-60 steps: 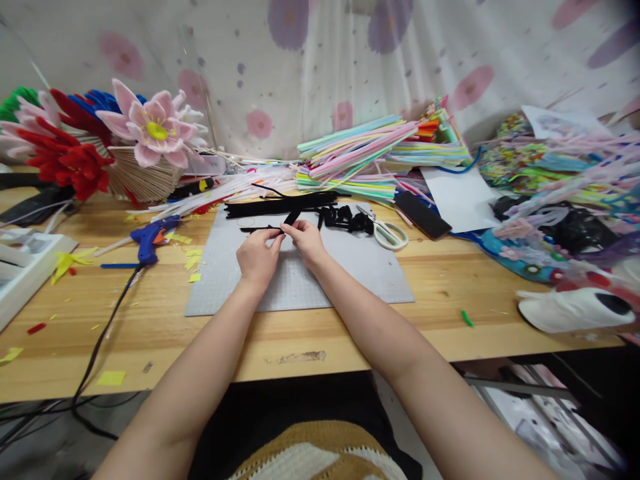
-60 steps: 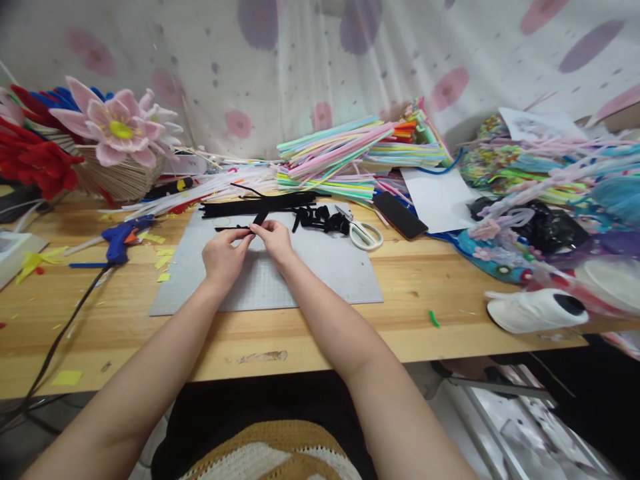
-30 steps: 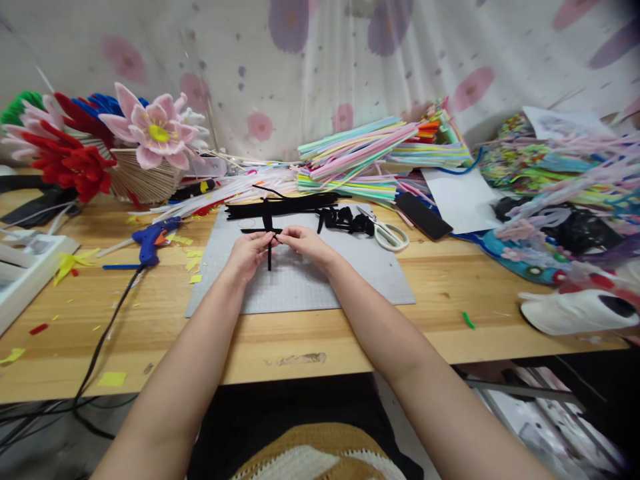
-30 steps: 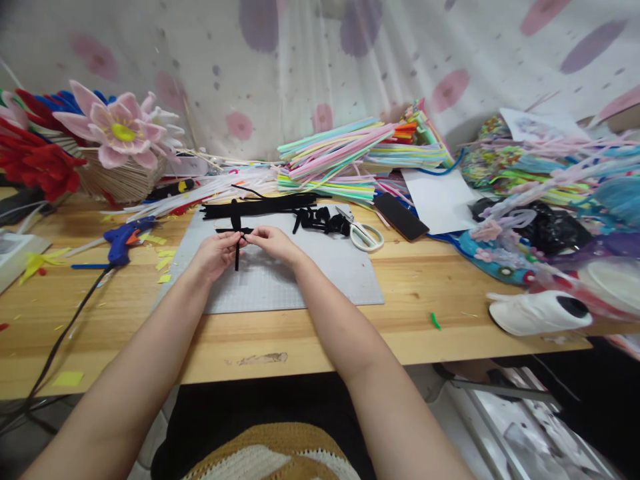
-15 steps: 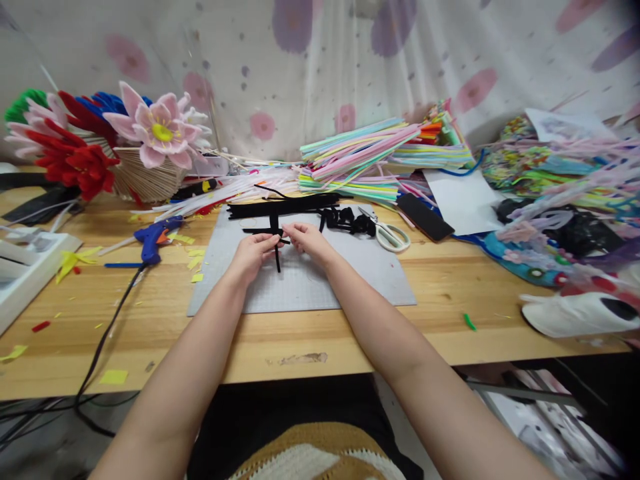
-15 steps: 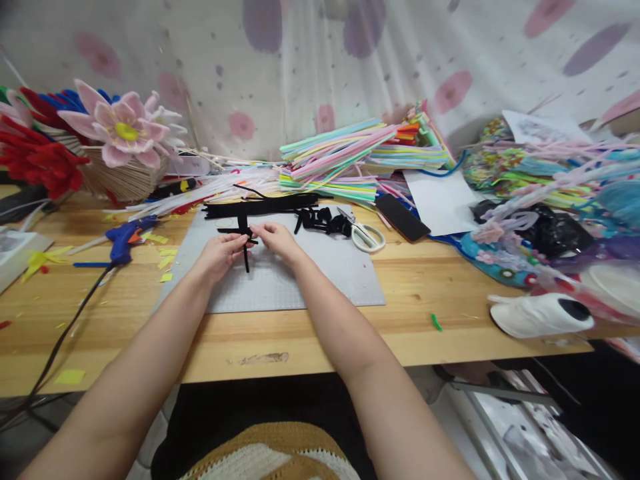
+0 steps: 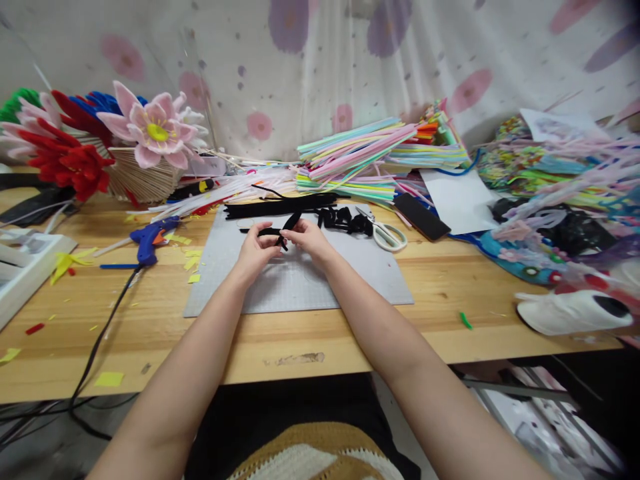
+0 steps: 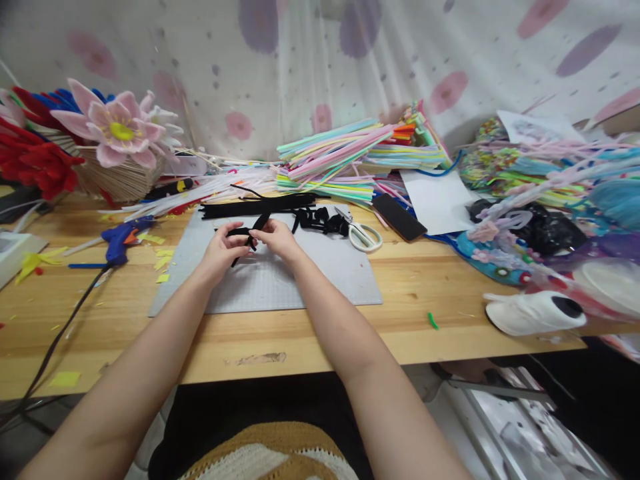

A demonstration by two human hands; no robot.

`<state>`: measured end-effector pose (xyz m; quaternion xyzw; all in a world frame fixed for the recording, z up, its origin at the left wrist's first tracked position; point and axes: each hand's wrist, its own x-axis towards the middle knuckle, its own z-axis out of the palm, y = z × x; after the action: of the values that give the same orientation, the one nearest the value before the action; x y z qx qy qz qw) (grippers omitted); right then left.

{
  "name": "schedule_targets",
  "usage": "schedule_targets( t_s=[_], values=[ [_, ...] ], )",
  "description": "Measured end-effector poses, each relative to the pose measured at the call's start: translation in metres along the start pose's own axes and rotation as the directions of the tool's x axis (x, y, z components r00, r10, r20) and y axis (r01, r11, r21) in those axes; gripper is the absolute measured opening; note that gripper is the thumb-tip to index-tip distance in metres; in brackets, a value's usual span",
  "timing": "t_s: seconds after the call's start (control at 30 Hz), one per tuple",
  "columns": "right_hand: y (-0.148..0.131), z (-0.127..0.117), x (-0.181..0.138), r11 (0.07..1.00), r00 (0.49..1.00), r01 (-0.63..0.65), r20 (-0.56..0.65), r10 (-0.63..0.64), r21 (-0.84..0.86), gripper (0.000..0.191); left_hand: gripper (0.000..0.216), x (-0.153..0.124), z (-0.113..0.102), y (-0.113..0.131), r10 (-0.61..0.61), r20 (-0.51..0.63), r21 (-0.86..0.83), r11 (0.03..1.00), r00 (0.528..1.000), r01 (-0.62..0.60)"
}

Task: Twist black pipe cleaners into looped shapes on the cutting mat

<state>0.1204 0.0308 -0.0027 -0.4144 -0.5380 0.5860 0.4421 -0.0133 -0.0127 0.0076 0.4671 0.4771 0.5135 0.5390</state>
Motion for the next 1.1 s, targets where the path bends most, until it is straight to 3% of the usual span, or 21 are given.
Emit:
schedule_targets(
  t_s=[0.1, 0.2, 0.3, 0.4, 0.57, 0.7, 0.87, 1.1],
  values=[
    [0.002, 0.001, 0.002, 1.000, 0.999, 0.016, -0.047, -0.017, -0.020, 0.032, 0.056, 0.000, 0.002, -0.005, 0.135, -0.051, 0.174, 0.977, 0.989, -0.125],
    [0.004, 0.001, 0.003, 0.998, 0.998, 0.030, -0.050, -0.032, -0.046, 0.033, 0.048, 0.001, 0.002, -0.009, 0.180, -0.120, 0.254, 0.956, 0.976, -0.145],
    [0.005, 0.000, 0.003, 0.998, 0.999, 0.044, -0.025, -0.045, -0.051, 0.035, 0.046, 0.001, 0.002, -0.008, 0.130, -0.146, 0.197, 0.975, 0.981, -0.100],
    [0.003, -0.001, 0.002, 0.998, 0.998, 0.051, 0.037, -0.051, -0.022, 0.037, 0.045, 0.000, 0.003, -0.001, -0.003, -0.151, 0.064, 0.998, 0.989, 0.013],
    [-0.001, -0.004, -0.004, 0.999, 0.986, 0.048, 0.158, -0.046, -0.005, 0.038, 0.044, -0.005, 0.000, 0.012, -0.193, -0.055, -0.080, 0.979, 0.980, 0.188],
    [0.000, -0.002, -0.005, 1.000, 0.983, 0.005, 0.186, -0.009, 0.022, 0.039, 0.042, -0.004, -0.001, 0.012, -0.183, -0.111, -0.116, 0.979, 0.977, 0.170],
    [0.004, 0.001, -0.004, 0.999, 0.993, -0.029, 0.113, 0.027, 0.018, 0.037, 0.048, -0.002, 0.001, 0.008, -0.066, -0.237, -0.021, 0.998, 0.969, 0.062],
    [0.002, 0.000, -0.005, 0.995, 0.991, -0.018, 0.134, 0.005, 0.096, 0.036, 0.036, 0.000, -0.006, 0.009, -0.252, 0.032, -0.223, 0.941, 0.967, 0.253]
  ],
)
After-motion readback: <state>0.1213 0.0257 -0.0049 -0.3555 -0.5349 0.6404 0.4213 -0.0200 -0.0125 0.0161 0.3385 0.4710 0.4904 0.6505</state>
